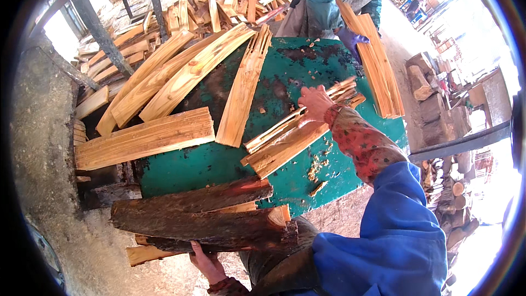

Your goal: The person picks up split wood planks from a green table and stacks them against a pile of logs. The person repeatedly gathers planks by hand and places them in a vertical stack, while another worker arranges planks on the table.

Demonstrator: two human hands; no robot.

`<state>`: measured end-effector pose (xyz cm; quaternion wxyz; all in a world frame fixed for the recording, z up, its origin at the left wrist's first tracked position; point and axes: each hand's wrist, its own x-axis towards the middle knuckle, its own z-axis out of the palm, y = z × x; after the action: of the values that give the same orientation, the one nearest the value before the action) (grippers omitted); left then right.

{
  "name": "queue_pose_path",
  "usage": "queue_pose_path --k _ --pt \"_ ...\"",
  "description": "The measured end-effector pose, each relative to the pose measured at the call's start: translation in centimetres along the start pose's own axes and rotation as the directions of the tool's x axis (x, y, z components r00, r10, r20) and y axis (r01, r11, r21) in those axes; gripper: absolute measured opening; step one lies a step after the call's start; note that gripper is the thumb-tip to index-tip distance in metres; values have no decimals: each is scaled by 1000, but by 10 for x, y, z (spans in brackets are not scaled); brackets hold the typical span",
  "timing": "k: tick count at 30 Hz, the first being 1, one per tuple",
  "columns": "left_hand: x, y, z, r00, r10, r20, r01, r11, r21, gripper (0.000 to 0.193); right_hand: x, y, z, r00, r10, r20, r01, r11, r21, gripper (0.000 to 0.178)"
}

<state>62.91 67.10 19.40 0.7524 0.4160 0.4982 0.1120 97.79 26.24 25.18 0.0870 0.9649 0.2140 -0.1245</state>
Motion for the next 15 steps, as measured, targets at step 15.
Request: queue_pose_path --k 15 --pt "-3 2 5 1000 24 3 -24 999 27 71 -84 -18 19 976 -215 23 215 976 -24 113"
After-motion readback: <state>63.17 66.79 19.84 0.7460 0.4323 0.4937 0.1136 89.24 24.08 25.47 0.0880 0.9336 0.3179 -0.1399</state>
